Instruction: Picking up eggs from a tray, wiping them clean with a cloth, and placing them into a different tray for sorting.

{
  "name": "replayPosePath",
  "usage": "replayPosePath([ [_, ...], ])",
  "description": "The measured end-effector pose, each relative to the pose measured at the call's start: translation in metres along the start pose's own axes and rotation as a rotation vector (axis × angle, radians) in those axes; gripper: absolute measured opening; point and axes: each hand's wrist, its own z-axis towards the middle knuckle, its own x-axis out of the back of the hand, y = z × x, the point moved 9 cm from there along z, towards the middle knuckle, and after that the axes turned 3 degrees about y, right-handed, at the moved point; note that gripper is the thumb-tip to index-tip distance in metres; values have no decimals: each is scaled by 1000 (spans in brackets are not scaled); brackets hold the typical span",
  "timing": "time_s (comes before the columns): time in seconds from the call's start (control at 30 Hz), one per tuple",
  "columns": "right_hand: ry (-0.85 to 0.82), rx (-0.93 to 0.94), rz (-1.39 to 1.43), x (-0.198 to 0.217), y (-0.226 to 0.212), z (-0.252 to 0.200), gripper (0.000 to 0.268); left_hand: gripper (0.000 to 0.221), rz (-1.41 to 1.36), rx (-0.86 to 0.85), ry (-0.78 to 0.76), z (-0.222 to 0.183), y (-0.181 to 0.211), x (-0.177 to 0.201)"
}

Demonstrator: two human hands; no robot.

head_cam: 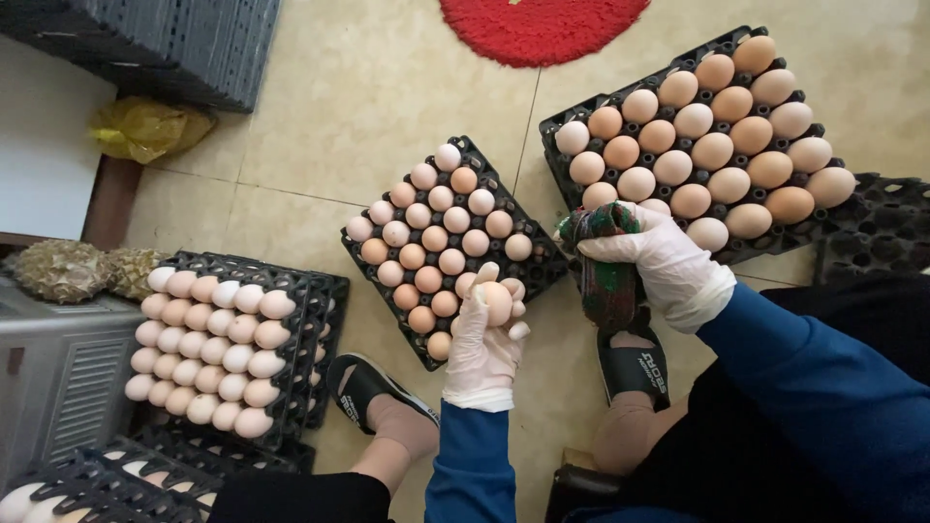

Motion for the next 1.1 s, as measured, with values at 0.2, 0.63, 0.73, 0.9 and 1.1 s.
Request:
replayPosePath([
  [0.2, -12, 12, -37, 0, 7, 3, 40, 31, -263, 67, 12, -1, -4, 0],
  [0.63, -308, 234, -326, -56, -15, -32, 47, 56, -133, 148, -75, -26, -13, -44],
  [0.73, -705, 771, -624, -96, -22, -60, 55, 44, -71, 201, 78, -42, -16, -61],
  [0.9, -275, 66, -473, -63, 21, -25, 31, 34, 164, 119, 43, -26, -31, -31],
  [1.1, -154, -120, -288, -56, 16, -36, 36, 39, 79, 271, -91, -50, -23, -72],
])
